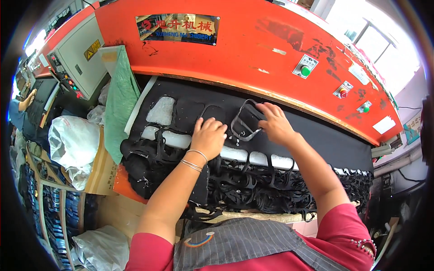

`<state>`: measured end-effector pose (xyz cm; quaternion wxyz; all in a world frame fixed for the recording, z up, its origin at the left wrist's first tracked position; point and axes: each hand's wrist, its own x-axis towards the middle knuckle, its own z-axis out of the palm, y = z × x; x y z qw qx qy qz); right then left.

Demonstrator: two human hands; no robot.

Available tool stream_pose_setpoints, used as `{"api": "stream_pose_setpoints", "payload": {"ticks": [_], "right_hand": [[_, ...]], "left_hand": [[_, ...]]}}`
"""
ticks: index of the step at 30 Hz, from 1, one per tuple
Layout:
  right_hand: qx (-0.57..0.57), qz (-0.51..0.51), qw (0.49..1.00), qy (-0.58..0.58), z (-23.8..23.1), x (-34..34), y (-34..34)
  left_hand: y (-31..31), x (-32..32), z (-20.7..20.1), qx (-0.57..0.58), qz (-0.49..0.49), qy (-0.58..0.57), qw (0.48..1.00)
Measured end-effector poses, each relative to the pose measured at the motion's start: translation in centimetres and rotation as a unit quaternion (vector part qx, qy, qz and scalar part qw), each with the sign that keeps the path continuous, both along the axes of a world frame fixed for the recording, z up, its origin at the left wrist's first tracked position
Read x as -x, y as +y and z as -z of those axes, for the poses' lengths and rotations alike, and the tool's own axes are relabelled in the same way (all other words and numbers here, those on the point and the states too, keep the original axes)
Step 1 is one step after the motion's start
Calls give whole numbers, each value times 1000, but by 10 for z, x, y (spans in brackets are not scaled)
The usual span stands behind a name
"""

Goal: Operating a hydraulic press to cut shoe components from a sheet of material using a metal die.

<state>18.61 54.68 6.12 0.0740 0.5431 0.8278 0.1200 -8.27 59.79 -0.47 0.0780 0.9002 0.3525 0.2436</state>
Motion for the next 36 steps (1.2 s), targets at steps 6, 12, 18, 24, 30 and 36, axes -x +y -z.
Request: {"api": "stream_pose_setpoints", "payload": {"ticks": [6,12,18,24,30,36], "right_hand": [[43,230,896,377,56,25,-36],[24,154,887,435,63,41,-7],[58,141,885,441,59,31,-2],[39,113,903,412,68,21,-2],[-19,81,930,358,65,13,-14],[-139,44,874,464,9,-49,-113]], "left_hand": [[-14,-3,22,22,-68,15,997],[-6,-2,28,56,-59,-15,997],[-2,-1,28,51,-48,-27,997],[-3,-7,28,33,-57,-20,998],[-13,-21,17,31,-59,-1,998],[-30,-39,-17,78,-100,-106,986]]}}
